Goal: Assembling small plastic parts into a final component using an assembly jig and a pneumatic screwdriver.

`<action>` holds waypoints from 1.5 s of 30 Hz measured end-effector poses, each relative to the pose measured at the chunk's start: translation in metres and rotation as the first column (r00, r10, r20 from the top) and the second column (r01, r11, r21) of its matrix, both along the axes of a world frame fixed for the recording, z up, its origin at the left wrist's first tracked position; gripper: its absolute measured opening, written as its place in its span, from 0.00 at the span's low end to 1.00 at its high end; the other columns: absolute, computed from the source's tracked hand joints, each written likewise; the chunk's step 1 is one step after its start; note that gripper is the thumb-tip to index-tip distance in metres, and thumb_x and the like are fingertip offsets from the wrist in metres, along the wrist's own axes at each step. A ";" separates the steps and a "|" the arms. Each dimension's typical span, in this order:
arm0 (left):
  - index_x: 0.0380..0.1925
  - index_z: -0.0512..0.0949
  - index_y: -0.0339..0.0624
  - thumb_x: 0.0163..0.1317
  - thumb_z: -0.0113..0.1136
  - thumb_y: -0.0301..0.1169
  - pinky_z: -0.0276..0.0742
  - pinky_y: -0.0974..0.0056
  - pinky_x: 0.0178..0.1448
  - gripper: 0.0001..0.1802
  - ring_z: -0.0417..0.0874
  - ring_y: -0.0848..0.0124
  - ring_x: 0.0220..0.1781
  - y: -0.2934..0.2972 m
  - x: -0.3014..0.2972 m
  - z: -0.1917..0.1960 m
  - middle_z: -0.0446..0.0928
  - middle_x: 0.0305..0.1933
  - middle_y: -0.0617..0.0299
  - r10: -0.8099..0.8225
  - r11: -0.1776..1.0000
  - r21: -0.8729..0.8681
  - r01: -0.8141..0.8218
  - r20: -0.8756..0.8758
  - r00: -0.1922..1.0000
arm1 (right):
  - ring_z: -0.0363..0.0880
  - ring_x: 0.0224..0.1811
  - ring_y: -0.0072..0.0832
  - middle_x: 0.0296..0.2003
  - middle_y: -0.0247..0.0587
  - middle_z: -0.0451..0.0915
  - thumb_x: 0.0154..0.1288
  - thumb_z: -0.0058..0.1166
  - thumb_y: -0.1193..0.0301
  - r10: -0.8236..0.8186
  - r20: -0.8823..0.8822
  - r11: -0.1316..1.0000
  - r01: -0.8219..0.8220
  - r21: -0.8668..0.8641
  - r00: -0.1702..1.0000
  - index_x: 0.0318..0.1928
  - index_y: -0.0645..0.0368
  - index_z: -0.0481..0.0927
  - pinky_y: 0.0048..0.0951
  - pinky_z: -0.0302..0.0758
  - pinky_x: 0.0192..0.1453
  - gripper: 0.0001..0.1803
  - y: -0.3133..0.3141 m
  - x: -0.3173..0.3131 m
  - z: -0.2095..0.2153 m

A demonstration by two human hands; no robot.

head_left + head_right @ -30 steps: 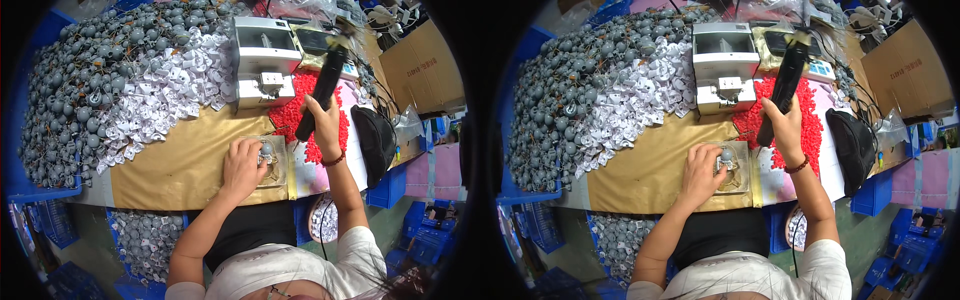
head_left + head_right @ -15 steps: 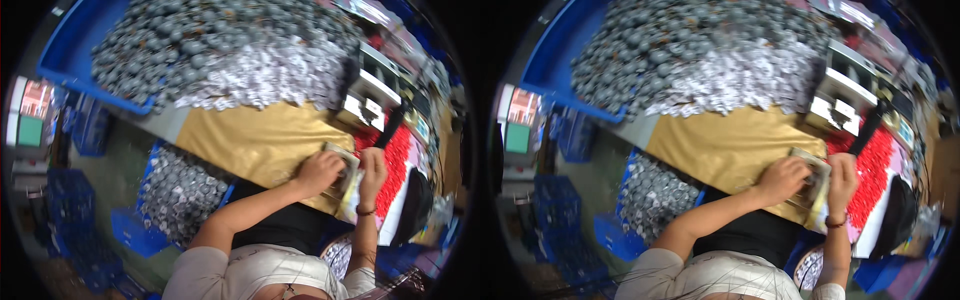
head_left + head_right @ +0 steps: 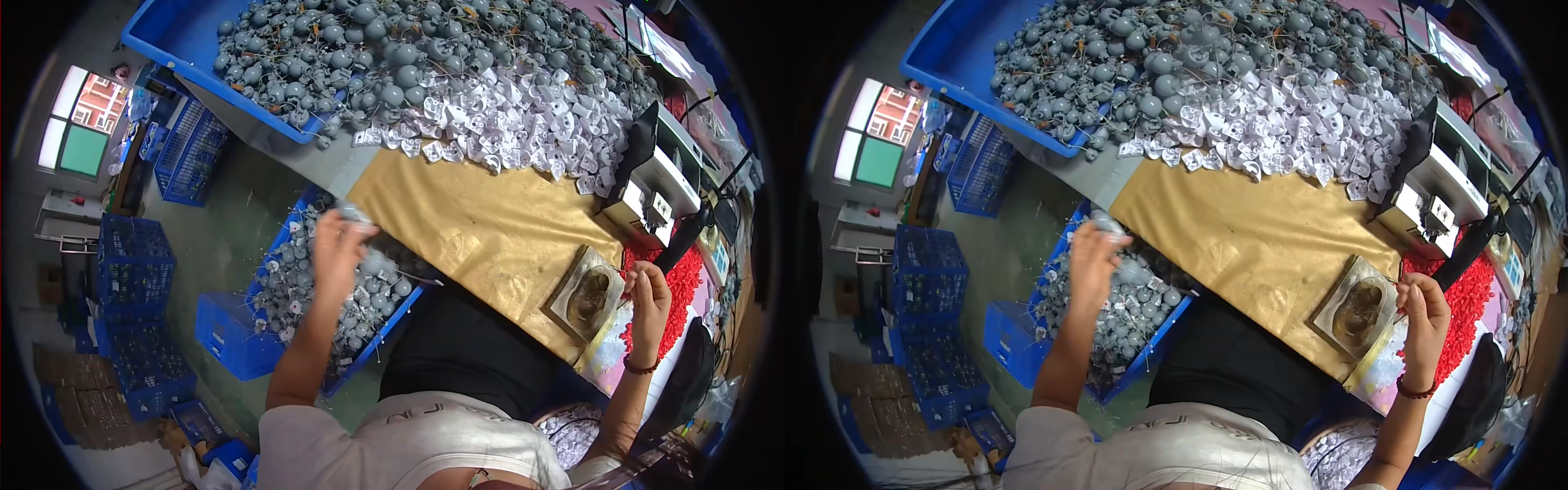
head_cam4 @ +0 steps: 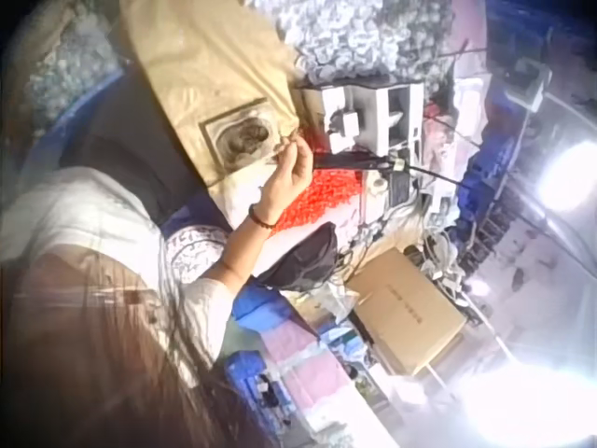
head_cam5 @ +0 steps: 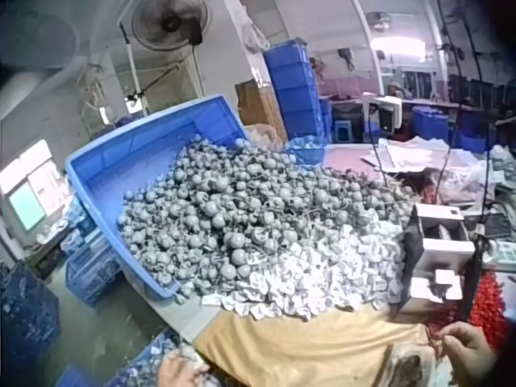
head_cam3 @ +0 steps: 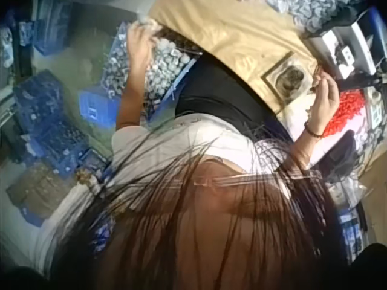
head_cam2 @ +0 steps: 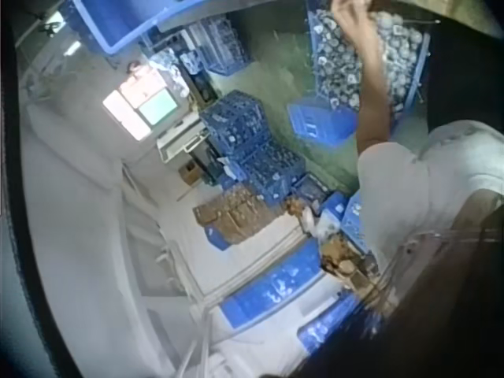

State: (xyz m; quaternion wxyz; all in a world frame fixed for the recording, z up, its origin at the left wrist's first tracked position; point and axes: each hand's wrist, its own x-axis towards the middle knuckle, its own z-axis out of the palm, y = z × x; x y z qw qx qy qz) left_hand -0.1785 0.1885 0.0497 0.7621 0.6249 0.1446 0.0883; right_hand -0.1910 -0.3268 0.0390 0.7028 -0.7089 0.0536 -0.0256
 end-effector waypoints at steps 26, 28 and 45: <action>0.53 0.80 0.45 0.56 0.70 0.28 0.72 0.52 0.62 0.23 0.74 0.55 0.60 -0.162 0.135 -0.010 0.77 0.55 0.57 -0.664 0.099 0.990 -0.098 0.139 0.735 | 0.81 0.44 0.47 0.40 0.49 0.82 0.65 0.59 0.78 -0.172 0.202 0.255 0.242 -0.936 0.964 0.44 0.60 0.80 0.43 0.77 0.49 0.08 -0.128 -0.035 -0.056; 0.54 0.80 0.47 0.55 0.71 0.30 0.72 0.52 0.61 0.24 0.73 0.56 0.60 -0.187 0.147 -0.019 0.76 0.55 0.59 -0.660 0.033 0.994 -0.108 0.103 0.744 | 0.81 0.44 0.47 0.40 0.48 0.82 0.65 0.60 0.77 -0.168 0.206 0.255 0.245 -0.936 0.964 0.44 0.60 0.80 0.43 0.77 0.49 0.08 -0.124 -0.033 -0.053; 0.41 0.77 0.38 0.56 0.65 0.21 0.78 0.53 0.55 0.12 0.81 0.52 0.53 -0.191 0.091 -0.035 0.80 0.49 0.52 -0.846 0.210 0.924 0.320 0.007 0.534 | 0.80 0.37 0.40 0.35 0.44 0.80 0.62 0.63 0.77 -0.245 0.246 0.357 0.323 -0.876 0.938 0.39 0.62 0.82 0.38 0.76 0.42 0.06 -0.110 -0.026 -0.037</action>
